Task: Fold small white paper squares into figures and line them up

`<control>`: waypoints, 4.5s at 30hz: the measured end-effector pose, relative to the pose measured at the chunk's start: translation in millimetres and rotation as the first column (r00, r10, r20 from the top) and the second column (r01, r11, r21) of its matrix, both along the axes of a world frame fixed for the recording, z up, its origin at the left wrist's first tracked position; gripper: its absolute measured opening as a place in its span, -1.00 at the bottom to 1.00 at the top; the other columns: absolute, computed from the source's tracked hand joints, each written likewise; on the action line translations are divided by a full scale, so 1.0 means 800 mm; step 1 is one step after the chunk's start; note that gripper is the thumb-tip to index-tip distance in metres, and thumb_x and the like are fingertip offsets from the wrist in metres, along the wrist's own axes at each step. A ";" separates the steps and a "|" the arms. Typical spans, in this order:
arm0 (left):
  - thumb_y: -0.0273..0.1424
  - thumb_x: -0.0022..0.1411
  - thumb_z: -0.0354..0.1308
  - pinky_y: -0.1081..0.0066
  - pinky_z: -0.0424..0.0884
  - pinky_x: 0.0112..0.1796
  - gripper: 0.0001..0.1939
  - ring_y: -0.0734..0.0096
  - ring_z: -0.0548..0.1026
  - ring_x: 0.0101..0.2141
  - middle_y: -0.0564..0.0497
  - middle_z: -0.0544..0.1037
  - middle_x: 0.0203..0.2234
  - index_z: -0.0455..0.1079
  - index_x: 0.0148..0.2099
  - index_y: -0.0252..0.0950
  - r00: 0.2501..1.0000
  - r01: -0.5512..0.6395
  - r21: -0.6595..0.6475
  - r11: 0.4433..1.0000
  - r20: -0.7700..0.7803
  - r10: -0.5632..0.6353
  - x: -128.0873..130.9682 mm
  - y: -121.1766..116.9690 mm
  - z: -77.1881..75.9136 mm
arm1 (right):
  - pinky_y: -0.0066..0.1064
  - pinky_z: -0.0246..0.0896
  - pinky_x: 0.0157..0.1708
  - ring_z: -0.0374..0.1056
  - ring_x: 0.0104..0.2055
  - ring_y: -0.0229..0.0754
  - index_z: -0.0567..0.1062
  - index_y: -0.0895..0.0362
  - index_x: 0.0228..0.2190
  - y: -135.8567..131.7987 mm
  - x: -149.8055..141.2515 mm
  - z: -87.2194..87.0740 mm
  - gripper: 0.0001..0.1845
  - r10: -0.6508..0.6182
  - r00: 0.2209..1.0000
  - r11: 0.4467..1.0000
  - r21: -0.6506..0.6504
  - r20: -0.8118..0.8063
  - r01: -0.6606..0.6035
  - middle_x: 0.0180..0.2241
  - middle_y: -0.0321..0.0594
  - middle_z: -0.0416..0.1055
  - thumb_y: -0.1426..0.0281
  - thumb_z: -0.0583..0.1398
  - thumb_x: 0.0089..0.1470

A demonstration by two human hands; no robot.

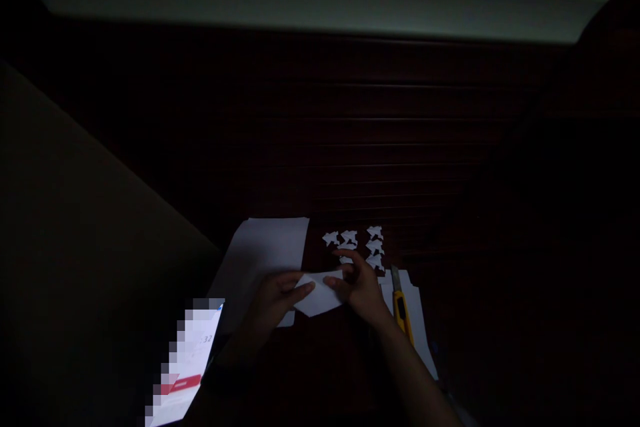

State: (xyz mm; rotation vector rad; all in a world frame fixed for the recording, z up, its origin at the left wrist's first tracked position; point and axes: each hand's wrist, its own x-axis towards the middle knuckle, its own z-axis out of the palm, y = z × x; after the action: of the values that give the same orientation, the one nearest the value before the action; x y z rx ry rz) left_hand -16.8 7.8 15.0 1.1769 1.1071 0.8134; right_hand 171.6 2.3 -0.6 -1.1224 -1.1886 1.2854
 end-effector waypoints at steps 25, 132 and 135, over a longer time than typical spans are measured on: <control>-0.25 0.07 0.19 0.38 0.46 -0.34 -0.70 0.21 0.52 -0.25 -0.13 0.58 -0.27 0.50 -0.19 -0.33 0.997 -0.037 -0.030 0.999 0.066 0.039 0.015 -0.014 0.011 | -0.29 0.27 -0.22 0.34 -0.09 -0.05 0.56 0.08 -0.55 0.010 0.006 -0.014 -0.95 -0.072 0.997 0.988 0.136 0.016 0.069 -0.08 -0.16 0.40 0.45 0.27 -0.14; -0.36 0.14 0.14 0.30 0.42 -0.09 -0.68 0.25 0.50 -0.11 -0.11 0.53 -0.11 0.37 -0.03 -0.26 0.980 -0.198 0.232 0.952 0.069 0.187 0.041 -0.016 -0.001 | -0.29 0.18 -0.20 0.29 -0.25 -0.12 0.35 0.08 -0.34 0.000 -0.034 -0.027 -0.77 -0.381 0.923 0.911 0.186 0.044 0.368 -0.35 -0.25 0.38 0.41 0.25 -0.12; -0.33 0.10 0.18 0.28 0.41 -0.07 -0.69 0.22 0.51 -0.12 -0.10 0.55 -0.13 0.44 -0.08 -0.28 0.966 -0.257 0.216 0.942 0.047 0.253 0.038 -0.012 -0.009 | -0.34 0.22 -0.30 0.30 -0.31 -0.15 0.29 0.06 -0.33 -0.003 -0.037 -0.025 -0.68 -0.407 0.913 0.903 0.146 -0.012 0.405 -0.38 -0.28 0.36 0.39 0.29 -0.15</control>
State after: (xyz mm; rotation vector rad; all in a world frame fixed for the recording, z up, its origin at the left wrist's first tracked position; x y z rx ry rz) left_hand 13.5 -1.8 7.5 1.2197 1.1924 1.1708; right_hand 142.0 -0.2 -20.9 -1.1996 -0.9774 0.8555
